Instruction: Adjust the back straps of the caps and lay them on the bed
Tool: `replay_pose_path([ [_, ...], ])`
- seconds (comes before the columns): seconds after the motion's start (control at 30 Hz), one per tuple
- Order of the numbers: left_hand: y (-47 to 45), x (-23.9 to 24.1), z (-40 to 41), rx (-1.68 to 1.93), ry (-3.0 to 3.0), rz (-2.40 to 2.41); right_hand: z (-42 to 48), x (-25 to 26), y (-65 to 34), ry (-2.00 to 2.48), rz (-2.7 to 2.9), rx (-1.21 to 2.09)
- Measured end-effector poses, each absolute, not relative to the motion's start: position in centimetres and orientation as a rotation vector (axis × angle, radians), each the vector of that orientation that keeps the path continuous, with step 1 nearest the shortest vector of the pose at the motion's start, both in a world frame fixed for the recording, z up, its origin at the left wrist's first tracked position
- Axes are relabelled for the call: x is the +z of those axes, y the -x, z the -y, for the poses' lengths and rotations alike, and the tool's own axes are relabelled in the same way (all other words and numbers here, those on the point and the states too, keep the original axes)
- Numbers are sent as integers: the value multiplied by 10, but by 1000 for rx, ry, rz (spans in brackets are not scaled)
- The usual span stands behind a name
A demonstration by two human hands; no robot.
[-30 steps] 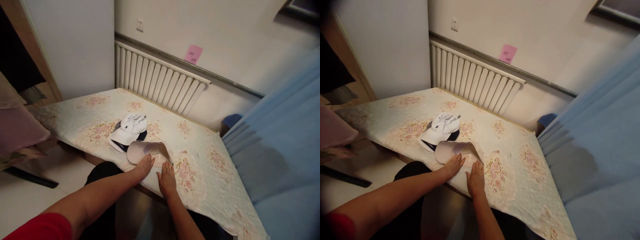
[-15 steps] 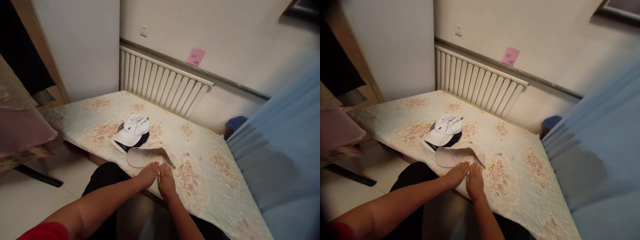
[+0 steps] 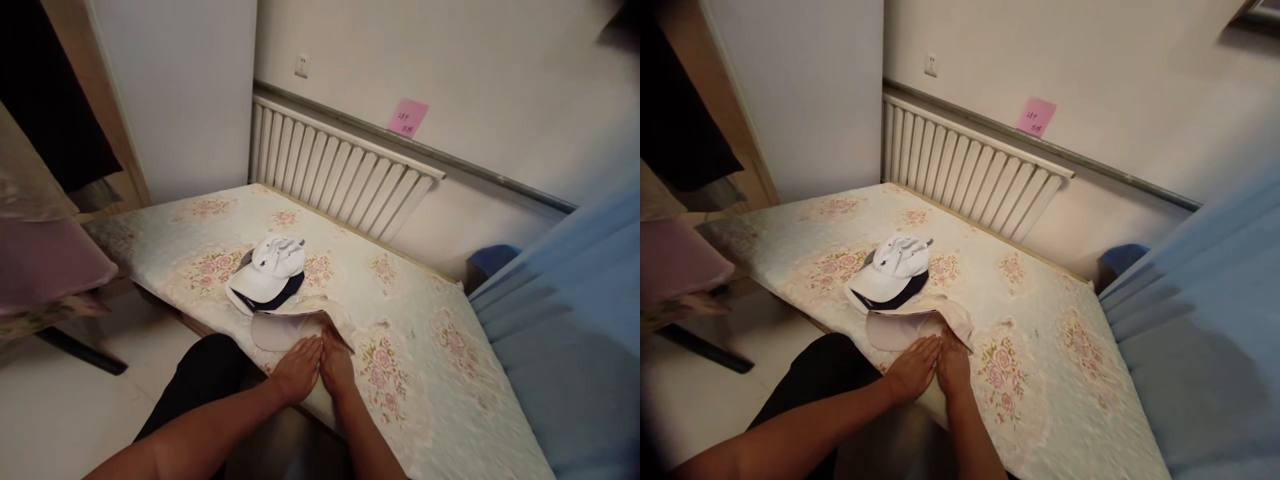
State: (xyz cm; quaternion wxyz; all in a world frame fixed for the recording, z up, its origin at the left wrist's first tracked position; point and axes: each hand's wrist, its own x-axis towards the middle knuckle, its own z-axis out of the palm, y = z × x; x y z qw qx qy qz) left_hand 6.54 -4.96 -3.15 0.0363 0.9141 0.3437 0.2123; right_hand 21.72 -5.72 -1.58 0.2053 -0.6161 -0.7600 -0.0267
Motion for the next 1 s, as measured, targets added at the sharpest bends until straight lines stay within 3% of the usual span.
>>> replay_pose_path([
  [0.3,-64,-27,50,599,-2819,-1049,8,-9,-223,1774,2165,-19],
  [0.67,-70,-32,51,586,-2806,-1085,33,-6,-221,1644,2259,195],
  [1.0,-67,-25,52,591,-2790,-1065,-4,-1,-206,1723,2264,70],
])
